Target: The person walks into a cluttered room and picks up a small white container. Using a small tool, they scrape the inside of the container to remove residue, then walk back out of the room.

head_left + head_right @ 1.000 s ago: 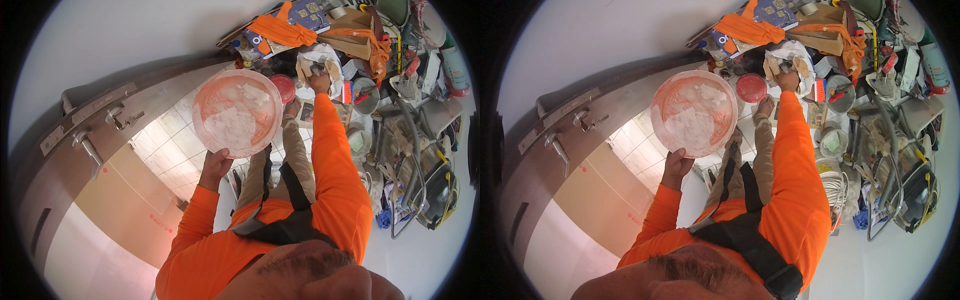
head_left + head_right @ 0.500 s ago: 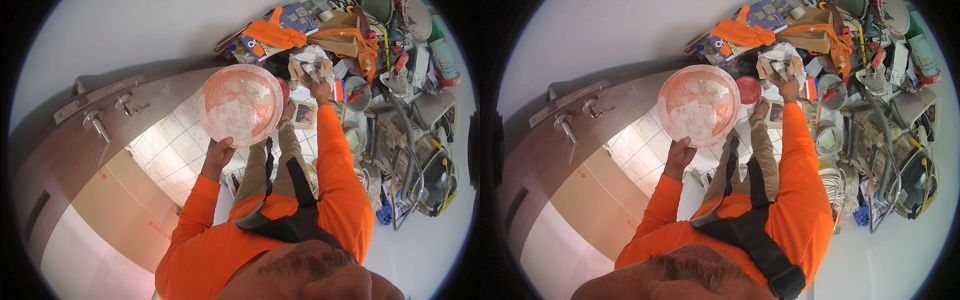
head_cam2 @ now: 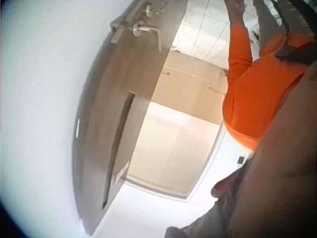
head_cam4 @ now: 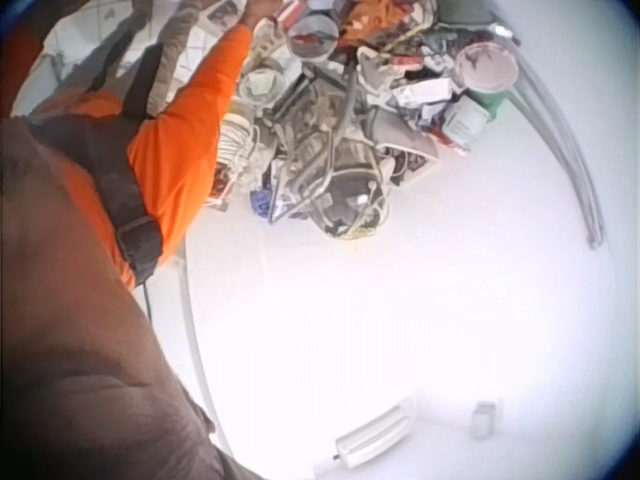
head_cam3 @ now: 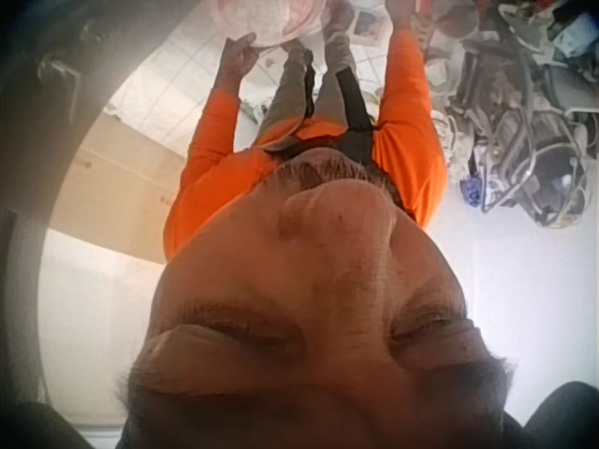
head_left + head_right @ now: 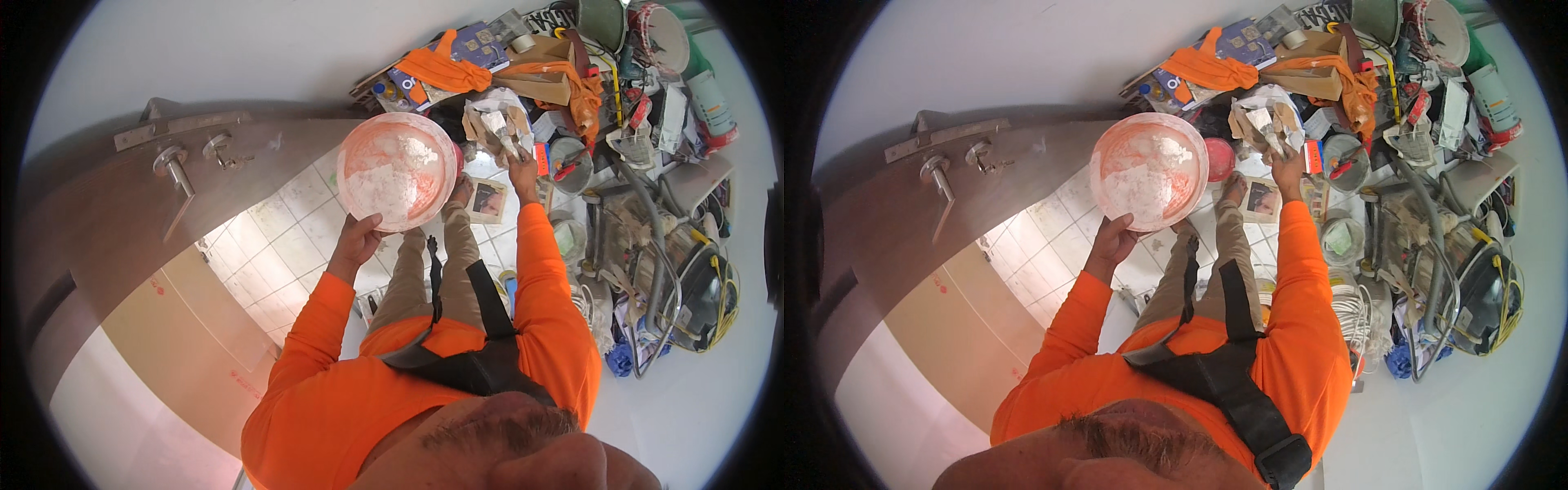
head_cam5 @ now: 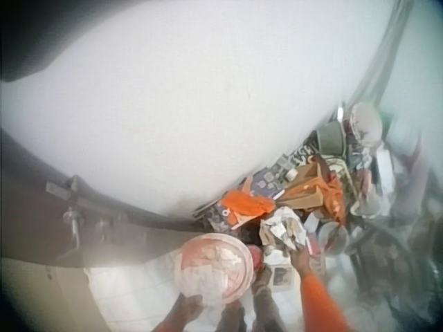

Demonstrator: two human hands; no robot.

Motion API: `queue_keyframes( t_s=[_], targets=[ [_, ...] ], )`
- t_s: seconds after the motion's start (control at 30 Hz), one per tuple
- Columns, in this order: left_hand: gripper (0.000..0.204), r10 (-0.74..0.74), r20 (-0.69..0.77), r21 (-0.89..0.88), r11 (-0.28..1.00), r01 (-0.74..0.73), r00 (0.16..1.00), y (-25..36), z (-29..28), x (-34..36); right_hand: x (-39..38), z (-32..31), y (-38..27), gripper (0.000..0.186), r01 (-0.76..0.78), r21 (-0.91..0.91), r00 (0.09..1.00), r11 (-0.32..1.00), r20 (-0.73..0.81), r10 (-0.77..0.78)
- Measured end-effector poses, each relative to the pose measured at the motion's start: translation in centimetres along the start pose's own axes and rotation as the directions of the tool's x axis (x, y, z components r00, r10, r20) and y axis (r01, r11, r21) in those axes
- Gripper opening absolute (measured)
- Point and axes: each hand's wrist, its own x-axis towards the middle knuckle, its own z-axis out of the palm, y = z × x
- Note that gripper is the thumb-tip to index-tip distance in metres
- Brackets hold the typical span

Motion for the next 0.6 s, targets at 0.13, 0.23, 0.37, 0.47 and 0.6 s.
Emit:
queue_keyframes(
  t_s=[0.13,0.23,0.37,0.47,0.6],
  targets=[
    [0.071,-0.065,0.034,0.048,0.997,0.064,0.997,0.3,0.1,0.2,-0.4,-1.5,-0.4,0.043,0.033,0.056,0.999,0.998,-0.033,-0.032],
    [0.069,-0.065,0.023,0.051,0.997,0.064,0.998,-0.1,0.0,0.1,-3.0,-4.5,-6.9,0.041,0.077,-0.004,0.997,0.997,-0.021,-0.077],
    [0.061,-0.053,0.033,-0.010,0.999,0.053,0.998,1.7,4.0,-1.1,-8.7,-8.7,-18.6,0.040,0.032,0.225,0.999,0.974,0.031,-0.040],
    [0.058,-0.079,0.038,-0.024,0.997,0.079,0.996,2.5,5.9,-2.0,-11.9,-10.7,-23.3,0.039,0.187,0.194,0.981,0.963,0.017,-0.194],
    [0.061,-0.084,0.085,-0.023,0.996,0.086,0.993,3.1,7.3,-3.0,-14.6,-11.5,-26.1,0.038,0.405,0.086,0.913,0.910,0.006,-0.408]
  ],
)
